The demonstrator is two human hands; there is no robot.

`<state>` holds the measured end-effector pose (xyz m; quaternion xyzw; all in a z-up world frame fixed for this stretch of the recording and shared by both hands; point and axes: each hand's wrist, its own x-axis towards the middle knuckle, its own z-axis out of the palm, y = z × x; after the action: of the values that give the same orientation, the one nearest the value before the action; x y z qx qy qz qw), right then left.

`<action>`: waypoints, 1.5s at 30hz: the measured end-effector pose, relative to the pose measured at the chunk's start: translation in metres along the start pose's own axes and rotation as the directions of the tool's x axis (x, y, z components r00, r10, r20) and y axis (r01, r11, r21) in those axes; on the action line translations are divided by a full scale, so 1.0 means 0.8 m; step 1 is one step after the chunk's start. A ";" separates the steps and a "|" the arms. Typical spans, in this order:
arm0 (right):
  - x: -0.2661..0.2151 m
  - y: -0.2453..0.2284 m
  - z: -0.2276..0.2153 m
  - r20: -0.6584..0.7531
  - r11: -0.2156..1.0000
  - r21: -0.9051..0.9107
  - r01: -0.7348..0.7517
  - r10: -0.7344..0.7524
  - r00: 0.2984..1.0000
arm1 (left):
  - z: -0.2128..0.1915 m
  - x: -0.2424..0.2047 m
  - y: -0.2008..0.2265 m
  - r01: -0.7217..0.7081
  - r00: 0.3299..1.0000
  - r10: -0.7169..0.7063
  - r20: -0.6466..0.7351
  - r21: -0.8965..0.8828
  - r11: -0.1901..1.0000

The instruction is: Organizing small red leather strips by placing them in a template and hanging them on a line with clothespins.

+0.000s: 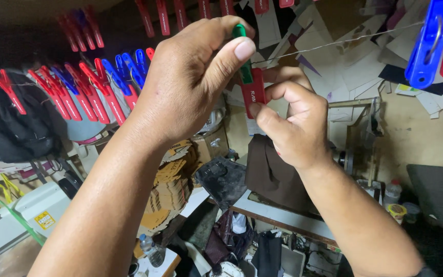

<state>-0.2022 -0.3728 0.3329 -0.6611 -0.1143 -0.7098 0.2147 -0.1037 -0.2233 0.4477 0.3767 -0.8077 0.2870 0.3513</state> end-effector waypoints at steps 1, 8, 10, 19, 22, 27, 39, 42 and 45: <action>0.000 0.000 0.000 0.001 1.000 0.001 0.000 0.000 1.000 | 0.000 0.000 -0.001 0.001 1.000 -0.001 -0.001 0.001 1.000; 0.003 -0.003 -0.001 0.001 0.999 -0.038 -0.002 0.002 1.000 | 0.001 -0.001 -0.005 -0.004 1.000 0.006 -0.022 0.069 0.998; 0.005 -0.007 0.001 0.008 0.999 -0.042 -0.005 0.005 1.000 | -0.002 -0.002 -0.005 0.012 0.999 -0.010 -0.039 0.067 0.998; 0.009 -0.012 0.019 -0.007 0.994 -0.105 -0.003 0.002 1.000 | -0.021 -0.013 0.011 -0.074 0.988 0.101 -0.120 0.205 0.976; 0.012 -0.014 0.025 0.011 0.995 -0.095 0.006 -0.005 1.000 | -0.028 -0.021 0.015 -0.033 0.985 0.076 -0.158 0.255 0.966; 0.013 -0.017 0.037 0.019 0.996 -0.093 0.005 -0.004 1.000 | -0.041 -0.037 0.021 -0.041 0.973 0.109 -0.202 0.313 0.949; 0.014 -0.023 0.064 0.003 0.988 -0.155 0.018 -0.018 1.000 | -0.068 -0.091 0.050 0.027 0.956 0.071 -0.284 0.327 0.945; 0.011 -0.023 0.064 0.009 0.988 -0.154 0.000 0.002 1.000 | -0.066 -0.109 0.051 0.037 0.956 0.057 -0.289 0.310 0.950; 0.011 -0.026 0.063 0.016 0.980 -0.198 0.022 -0.019 1.000 | -0.064 -0.130 0.055 0.061 0.955 0.030 -0.296 0.296 0.953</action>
<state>-0.1675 -0.3333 0.3492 -0.6830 -0.0511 -0.7151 0.1396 -0.0722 -0.1197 0.3872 0.3850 -0.6893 0.4576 0.4090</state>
